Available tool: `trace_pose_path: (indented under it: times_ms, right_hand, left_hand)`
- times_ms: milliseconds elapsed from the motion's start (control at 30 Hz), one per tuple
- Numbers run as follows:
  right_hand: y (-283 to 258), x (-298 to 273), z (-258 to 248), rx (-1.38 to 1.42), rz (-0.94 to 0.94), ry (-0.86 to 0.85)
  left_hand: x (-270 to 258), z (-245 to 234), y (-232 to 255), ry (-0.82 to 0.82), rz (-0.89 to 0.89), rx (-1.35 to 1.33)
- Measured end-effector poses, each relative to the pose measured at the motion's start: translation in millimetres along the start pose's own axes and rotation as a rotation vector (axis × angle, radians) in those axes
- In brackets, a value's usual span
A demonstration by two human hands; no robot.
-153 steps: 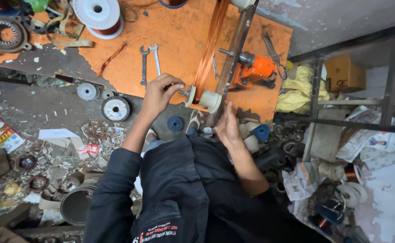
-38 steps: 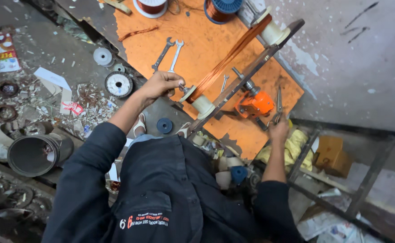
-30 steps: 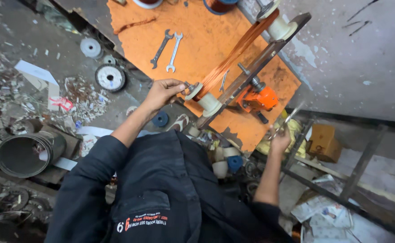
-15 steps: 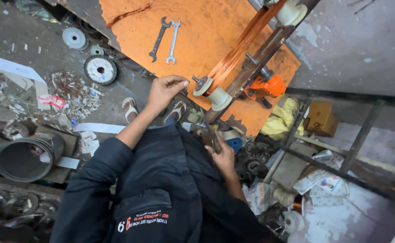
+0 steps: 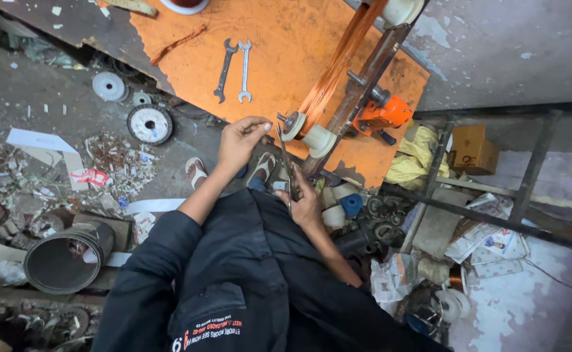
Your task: The person operates a manual wire-winding jig to wrap copper wire onto a spool. They guide the wire with both hands, periodically stop to adjust the wire path, and use pliers to cut the wire. The finished spool is removed and placed on the workbench.
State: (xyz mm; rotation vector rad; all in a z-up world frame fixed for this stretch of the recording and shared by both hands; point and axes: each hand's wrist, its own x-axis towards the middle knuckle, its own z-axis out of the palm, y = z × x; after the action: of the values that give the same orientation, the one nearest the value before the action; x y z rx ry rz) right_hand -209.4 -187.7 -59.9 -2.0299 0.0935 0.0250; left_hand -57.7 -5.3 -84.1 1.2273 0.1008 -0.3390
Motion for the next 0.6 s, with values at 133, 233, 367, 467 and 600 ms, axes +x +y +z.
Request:
trace_pose_path:
  times_ms: [133, 233, 367, 467, 600]
  right_hand:
    - [-2, -3, 9, -0.093, 0.091, 0.03]
    - [-3, 0, 17, -0.088, 0.064, 0.086]
    - [-7, 0, 28, -0.043, 0.018, 0.137]
    - [-9, -1, 29, -0.136, 0.021, 0.167]
    - [-8, -4, 32, -0.261, 0.158, 0.169]
  left_hand:
    - [-6, 2, 7, -0.024, 0.009, 0.07]
    - [-7, 3, 13, -0.032, 0.035, 0.1]
    - [-8, 1, 20, -0.049, 0.026, 0.154]
    - [-7, 1, 22, -0.067, 0.039, 0.166]
    - [-9, -6, 21, -0.068, 0.038, 0.212]
